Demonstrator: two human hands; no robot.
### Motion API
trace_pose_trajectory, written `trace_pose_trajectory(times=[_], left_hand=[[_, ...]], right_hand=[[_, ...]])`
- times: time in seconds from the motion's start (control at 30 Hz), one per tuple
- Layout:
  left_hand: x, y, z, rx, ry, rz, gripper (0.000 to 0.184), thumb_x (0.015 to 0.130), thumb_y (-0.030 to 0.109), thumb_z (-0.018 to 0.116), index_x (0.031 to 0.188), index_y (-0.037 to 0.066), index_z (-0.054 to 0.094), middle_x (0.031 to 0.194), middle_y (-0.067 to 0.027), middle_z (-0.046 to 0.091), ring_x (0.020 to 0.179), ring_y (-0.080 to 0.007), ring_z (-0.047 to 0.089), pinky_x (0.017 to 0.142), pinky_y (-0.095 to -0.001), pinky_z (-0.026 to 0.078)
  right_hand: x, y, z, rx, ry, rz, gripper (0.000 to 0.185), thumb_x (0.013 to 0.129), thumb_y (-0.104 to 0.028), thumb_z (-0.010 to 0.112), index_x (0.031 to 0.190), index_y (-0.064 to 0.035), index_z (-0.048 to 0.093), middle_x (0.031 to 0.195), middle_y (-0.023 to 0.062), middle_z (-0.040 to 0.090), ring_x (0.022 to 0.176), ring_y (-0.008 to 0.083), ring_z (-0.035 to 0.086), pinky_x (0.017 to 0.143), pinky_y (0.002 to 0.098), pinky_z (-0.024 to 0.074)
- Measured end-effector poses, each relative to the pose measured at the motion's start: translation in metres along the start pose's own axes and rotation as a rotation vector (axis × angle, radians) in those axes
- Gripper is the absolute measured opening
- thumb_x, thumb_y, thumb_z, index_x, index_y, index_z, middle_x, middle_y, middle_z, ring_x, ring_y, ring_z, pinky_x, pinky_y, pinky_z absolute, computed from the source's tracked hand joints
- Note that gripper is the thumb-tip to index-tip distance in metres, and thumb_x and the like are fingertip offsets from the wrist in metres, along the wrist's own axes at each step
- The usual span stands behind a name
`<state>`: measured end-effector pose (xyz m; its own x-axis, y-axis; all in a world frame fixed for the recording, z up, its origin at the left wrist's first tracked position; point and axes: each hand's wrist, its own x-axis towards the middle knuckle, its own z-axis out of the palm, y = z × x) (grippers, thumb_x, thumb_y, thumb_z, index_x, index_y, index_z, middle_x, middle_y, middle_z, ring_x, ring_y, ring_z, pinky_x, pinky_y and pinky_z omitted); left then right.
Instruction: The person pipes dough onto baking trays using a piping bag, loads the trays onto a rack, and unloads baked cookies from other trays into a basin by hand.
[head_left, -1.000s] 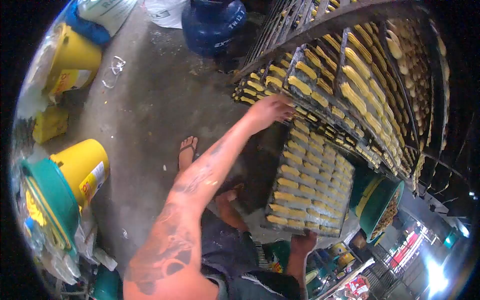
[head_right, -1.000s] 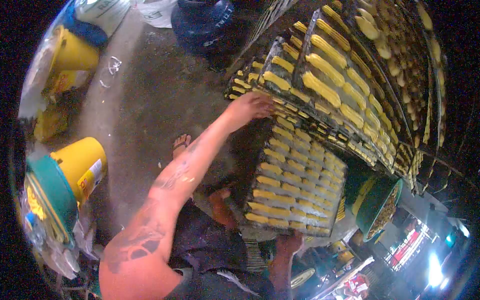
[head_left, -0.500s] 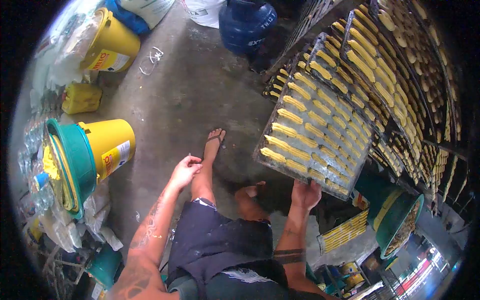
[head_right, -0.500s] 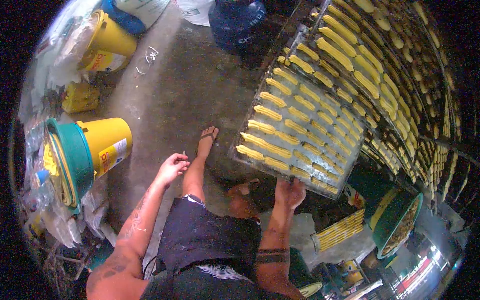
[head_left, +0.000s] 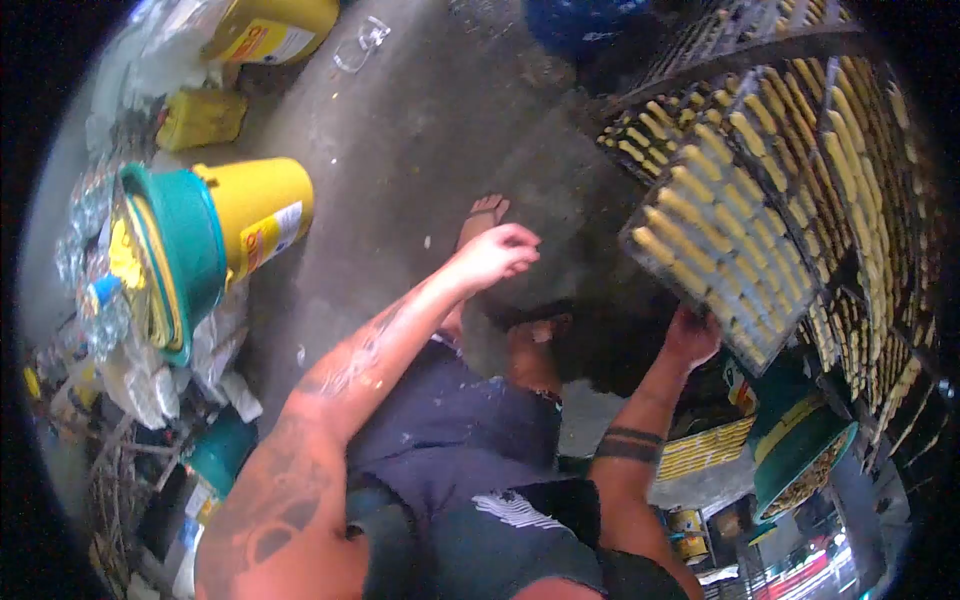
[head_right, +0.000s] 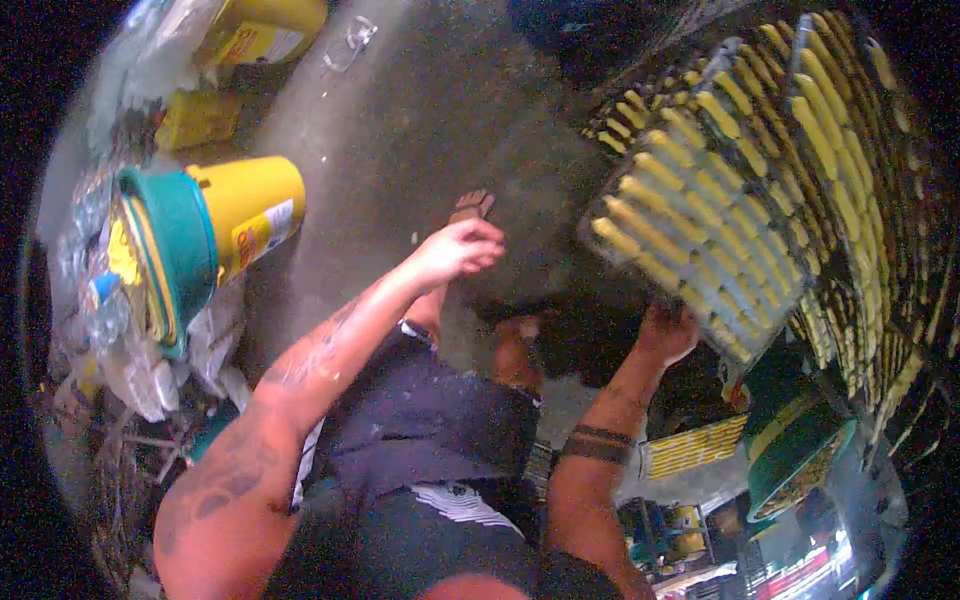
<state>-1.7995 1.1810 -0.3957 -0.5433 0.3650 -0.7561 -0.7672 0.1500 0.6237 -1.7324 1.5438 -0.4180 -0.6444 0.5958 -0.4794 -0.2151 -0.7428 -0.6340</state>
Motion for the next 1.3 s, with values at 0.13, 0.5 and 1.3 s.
trace_pose_trajectory(times=[0.13,0.5,1.3], left_hand=[[0.035,0.059,0.038,-0.165,-0.105,0.09,0.038,0.095,0.033,0.05,0.123,0.009,0.054,0.111,-0.0049,0.065,0.09,-0.0133,0.061,0.076,-0.027,0.048],[0.09,0.139,0.099,-0.15,-0.082,0.309,0.056,0.085,0.019,0.055,0.136,0.002,0.042,0.113,-0.0077,0.062,0.093,-0.0166,0.061,0.074,-0.0297,0.048],[0.113,0.173,0.098,-0.253,-0.164,0.18,0.068,0.084,0.019,0.055,0.145,0.011,0.026,0.129,-0.0078,0.051,0.116,-0.0233,0.051,0.091,-0.0441,0.041]], right_hand=[[0.045,0.0,0.01,0.023,-0.14,0.029,0.04,0.075,-0.009,0.059,0.114,0.0009,0.056,0.114,0.0168,0.06,0.109,0.0338,0.056,0.091,0.0522,0.0461],[0.119,-0.023,0.046,-0.282,-0.101,0.311,0.026,0.082,-0.006,0.053,0.106,0.0019,0.056,0.104,0.0179,0.06,0.092,0.0321,0.06,0.079,0.0488,0.0523],[0.077,-0.029,0.112,-0.337,0.15,0.214,0.034,0.087,-0.019,0.05,0.117,-0.0061,0.039,0.131,0.0179,0.046,0.111,0.0392,0.051,0.091,0.0527,0.0432]])
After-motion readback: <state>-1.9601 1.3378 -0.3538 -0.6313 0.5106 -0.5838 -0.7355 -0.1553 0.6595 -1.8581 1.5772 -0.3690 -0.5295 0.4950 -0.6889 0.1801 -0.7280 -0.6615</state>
